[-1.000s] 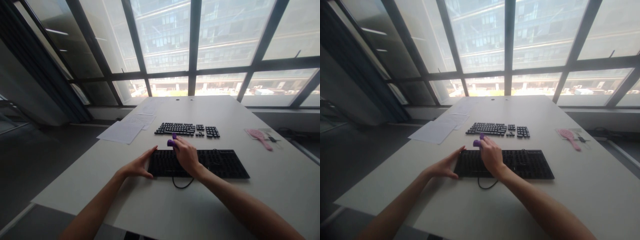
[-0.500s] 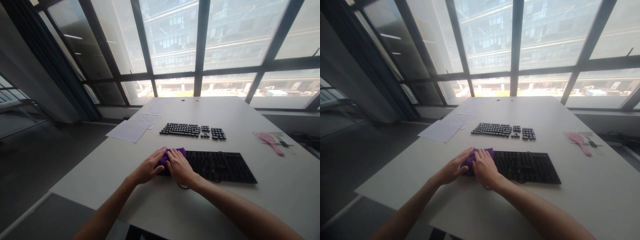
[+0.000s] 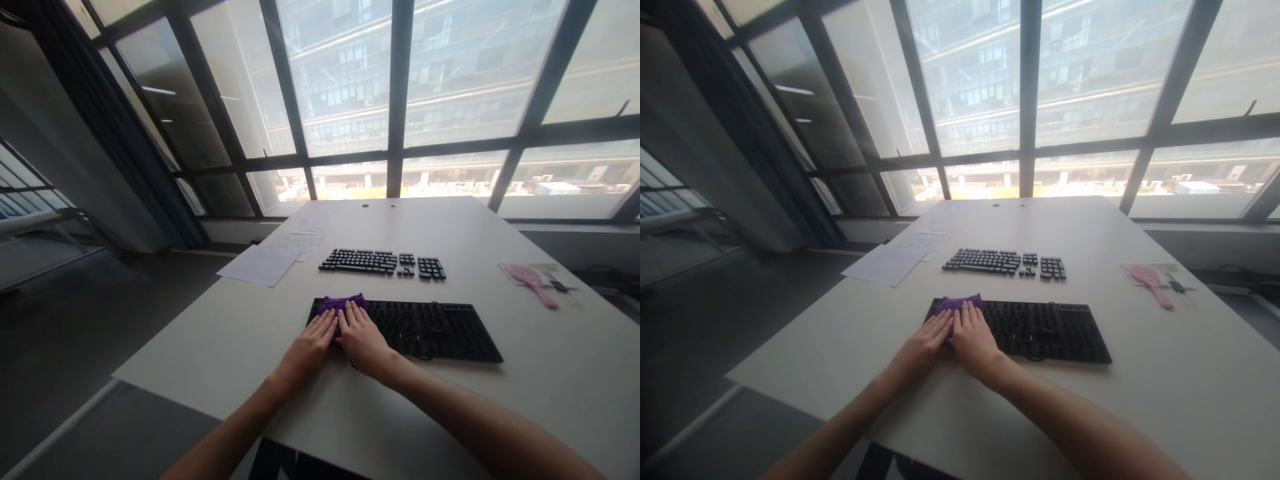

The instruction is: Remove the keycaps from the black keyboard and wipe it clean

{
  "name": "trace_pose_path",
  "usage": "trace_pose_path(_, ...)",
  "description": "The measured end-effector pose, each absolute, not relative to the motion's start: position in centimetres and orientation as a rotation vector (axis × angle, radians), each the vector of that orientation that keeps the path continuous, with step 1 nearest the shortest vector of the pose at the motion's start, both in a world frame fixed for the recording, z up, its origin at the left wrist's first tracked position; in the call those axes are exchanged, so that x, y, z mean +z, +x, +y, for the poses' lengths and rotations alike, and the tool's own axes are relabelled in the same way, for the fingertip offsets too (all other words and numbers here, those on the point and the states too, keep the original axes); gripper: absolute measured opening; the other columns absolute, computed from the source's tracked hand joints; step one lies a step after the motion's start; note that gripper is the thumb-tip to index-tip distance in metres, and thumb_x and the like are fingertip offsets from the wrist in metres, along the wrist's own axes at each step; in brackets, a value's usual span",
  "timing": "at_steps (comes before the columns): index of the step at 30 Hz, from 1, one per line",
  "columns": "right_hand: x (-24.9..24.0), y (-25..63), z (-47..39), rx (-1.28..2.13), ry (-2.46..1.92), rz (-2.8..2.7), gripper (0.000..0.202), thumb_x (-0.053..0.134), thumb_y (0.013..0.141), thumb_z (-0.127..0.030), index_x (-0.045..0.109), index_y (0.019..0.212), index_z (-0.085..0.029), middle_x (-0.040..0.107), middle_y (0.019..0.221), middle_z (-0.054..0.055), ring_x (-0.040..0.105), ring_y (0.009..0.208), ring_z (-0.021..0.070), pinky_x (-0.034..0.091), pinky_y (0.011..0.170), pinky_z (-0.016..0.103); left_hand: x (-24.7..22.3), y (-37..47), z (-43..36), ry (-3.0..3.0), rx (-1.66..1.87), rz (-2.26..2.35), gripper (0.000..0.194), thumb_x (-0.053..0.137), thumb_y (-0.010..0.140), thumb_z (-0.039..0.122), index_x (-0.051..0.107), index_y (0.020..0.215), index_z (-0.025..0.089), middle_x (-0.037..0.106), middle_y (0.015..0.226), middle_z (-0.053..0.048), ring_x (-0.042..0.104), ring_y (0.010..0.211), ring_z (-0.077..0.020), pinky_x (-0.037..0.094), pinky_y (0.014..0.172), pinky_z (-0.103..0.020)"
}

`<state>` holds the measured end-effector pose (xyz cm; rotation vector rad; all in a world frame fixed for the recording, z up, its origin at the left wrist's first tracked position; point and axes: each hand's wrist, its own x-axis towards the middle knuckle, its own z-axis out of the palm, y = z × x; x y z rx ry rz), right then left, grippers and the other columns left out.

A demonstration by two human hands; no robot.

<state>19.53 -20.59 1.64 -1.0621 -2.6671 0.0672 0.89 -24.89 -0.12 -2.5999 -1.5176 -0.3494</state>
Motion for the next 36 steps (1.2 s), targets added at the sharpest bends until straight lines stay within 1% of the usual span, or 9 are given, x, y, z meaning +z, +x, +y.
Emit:
trace_pose_path(5, 1.9, 18.8, -21.8, -0.119, -1.072, -2.671, 0.049, 0.047, 0.095, -0.016, 0.049, 0.139, 0.006, 0.044, 0.144, 0.032, 0.045, 0.135, 0.0377, 0.039, 0.11, 0.048, -0.3, 1.8, -25.9, -2.532, -0.395, -1.598, 0.062, 0.037, 0.088, 0.004, 0.036, 0.15, 0.011, 0.038, 0.153, -0.017, 0.037, 0.142, -0.0291, 0.034, 0.117, -0.05)
trace_pose_path(9, 2.5, 18.6, -22.3, -0.121, -1.086, -2.651, 0.047, 0.046, 0.093, -0.012, 0.053, 0.135, 0.008, 0.049, 0.139, 0.033, 0.05, 0.131, 0.0371, 0.041, 0.109, 0.047, 2.5, 1.8, -26.0, -2.661, -0.443, -1.739, 0.058, 0.05, 0.092, 0.024, 0.04, 0.149, 0.016, 0.041, 0.152, -0.014, 0.037, 0.142, -0.0302, 0.025, 0.12, -0.055)
trace_pose_path(11, 2.6, 18.6, -22.3, -0.106, -1.086, -2.632, 0.046, 0.045, 0.092, -0.011, 0.055, 0.133, 0.009, 0.05, 0.138, 0.034, 0.051, 0.131, 0.037, 0.041, 0.109, 0.047, 4.0, 1.6, -25.6, -2.718, -0.472, -1.813, 0.054, 0.049, 0.094, 0.029, 0.044, 0.147, 0.019, 0.047, 0.149, -0.011, 0.041, 0.14, -0.0289, 0.022, 0.121, -0.054)
trace_pose_path(14, 2.4, 18.9, -22.2, -0.063, -1.062, -2.581, 0.048, 0.044, 0.09, -0.009, 0.054, 0.133, 0.009, 0.051, 0.138, 0.032, 0.05, 0.132, 0.0352, 0.04, 0.111, 0.044, 4.8, 1.5, -24.9, -2.718, -0.571, -1.852, 0.051, 0.038, 0.096, 0.019, 0.044, 0.147, 0.02, 0.048, 0.148, -0.008, 0.04, 0.141, -0.0251, 0.022, 0.122, -0.049)
trace_pose_path(17, 1.9, 19.1, -22.1, 0.002, -1.03, -2.525, 0.051, 0.043, 0.089, -0.009, 0.052, 0.137, 0.005, 0.049, 0.142, 0.028, 0.047, 0.135, 0.0323, 0.036, 0.114, 0.042, 3.8, 1.6, -24.4, -2.801, -0.509, -1.783, 0.06, 0.038, 0.094, 0.016, 0.032, 0.153, 0.02, 0.031, 0.158, -0.007, 0.026, 0.148, -0.0236, 0.024, 0.122, -0.048)
trace_pose_path(21, 1.1, 18.9, -22.2, 0.006, -1.108, -2.467, 0.056, 0.045, 0.09, -0.014, 0.045, 0.143, 0.004, 0.039, 0.149, 0.028, 0.032, 0.143, 0.0366, 0.03, 0.115, 0.051, 2.1, 1.9, -24.2, -2.727, -0.383, -1.764, 0.068, 0.043, 0.091, 0.018, 0.021, 0.156, 0.018, 0.02, 0.162, -0.01, 0.013, 0.151, -0.0262, 0.017, 0.122, -0.052)
trace_pose_path(26, 0.9, 18.5, -22.8, 0.021, -1.208, -2.436, 0.058, 0.047, 0.092, -0.019, 0.042, 0.145, 0.005, 0.032, 0.151, 0.032, 0.027, 0.144, 0.0417, 0.027, 0.115, 0.054, 1.4, 1.9, -24.4, -2.62, -0.367, -1.758, 0.07, 0.046, 0.089, 0.02, 0.024, 0.155, 0.013, 0.021, 0.161, -0.014, 0.018, 0.15, -0.0271, 0.015, 0.122, -0.051)
trace_pose_path(30, 1.0, 18.6, -22.9, 0.037, -1.233, -2.413, 0.059, 0.046, 0.095, -0.026, 0.042, 0.145, 0.005, 0.028, 0.153, 0.032, 0.022, 0.145, 0.0428, 0.022, 0.116, 0.056, 2.2, 1.4, -24.6, -2.673, -0.37, -1.744, 0.068, 0.046, 0.09, 0.021, 0.025, 0.155, 0.015, 0.024, 0.161, -0.012, 0.018, 0.15, -0.0269, 0.013, 0.123, -0.051)
trace_pose_path(36, 1.0, 18.4, -22.5, 0.038, -1.225, -2.479, 0.054, 0.042, 0.095, -0.018, 0.043, 0.142, 0.009, 0.036, 0.148, 0.034, 0.032, 0.143, 0.0396, 0.026, 0.116, 0.052, 3.2, 0.6, -24.7, -2.791, -0.457, -1.768, 0.059, 0.046, 0.095, 0.024, 0.032, 0.153, 0.022, 0.029, 0.159, -0.007, 0.023, 0.148, -0.0265, 0.015, 0.123, -0.052)
